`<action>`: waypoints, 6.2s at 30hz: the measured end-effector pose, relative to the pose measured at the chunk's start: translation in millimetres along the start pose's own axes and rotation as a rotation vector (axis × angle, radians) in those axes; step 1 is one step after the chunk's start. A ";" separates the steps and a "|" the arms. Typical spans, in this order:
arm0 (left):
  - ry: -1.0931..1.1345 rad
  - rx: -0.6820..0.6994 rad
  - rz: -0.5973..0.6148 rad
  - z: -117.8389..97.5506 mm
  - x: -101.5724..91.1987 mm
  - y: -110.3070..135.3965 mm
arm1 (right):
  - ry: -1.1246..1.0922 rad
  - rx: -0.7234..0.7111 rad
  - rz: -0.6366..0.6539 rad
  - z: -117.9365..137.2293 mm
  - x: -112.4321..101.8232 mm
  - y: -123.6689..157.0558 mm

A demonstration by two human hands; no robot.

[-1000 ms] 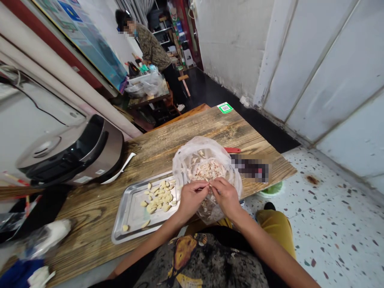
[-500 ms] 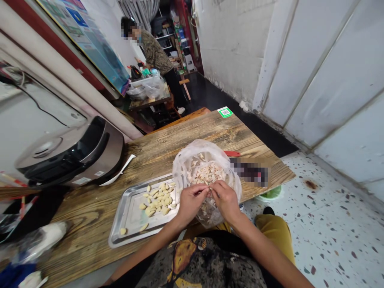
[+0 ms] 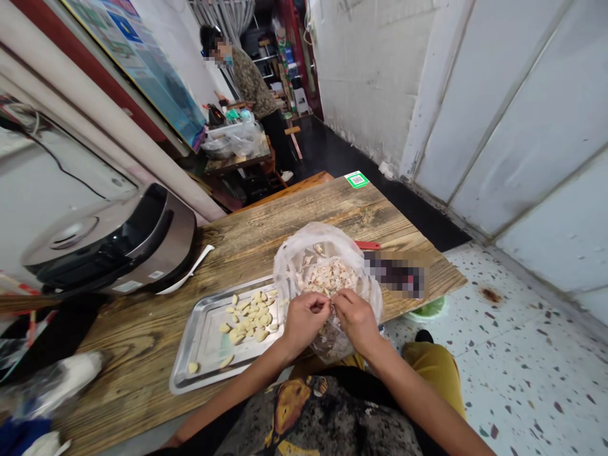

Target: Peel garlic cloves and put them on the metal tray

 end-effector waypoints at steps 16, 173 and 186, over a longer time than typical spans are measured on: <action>0.353 -0.294 0.053 15.6 3.7 -5.4 | -1.036 0.707 0.104 -21.1 18.6 0.7; 0.117 0.138 0.106 -9.5 -7.9 -12.3 | -0.952 0.669 0.069 -10.1 10.0 0.8; 0.305 -0.103 0.077 -2.9 1.3 -4.9 | -0.395 0.278 0.052 -5.0 -1.1 -4.0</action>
Point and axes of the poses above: each hand's wrist, its own y-axis away from the middle knuckle, its own x-axis out of the palm, z = x × y, the point moved 4 cm from there along -y, towards the middle knuckle, and after that the axes turned 3 degrees about y, right-handed, at the moved point
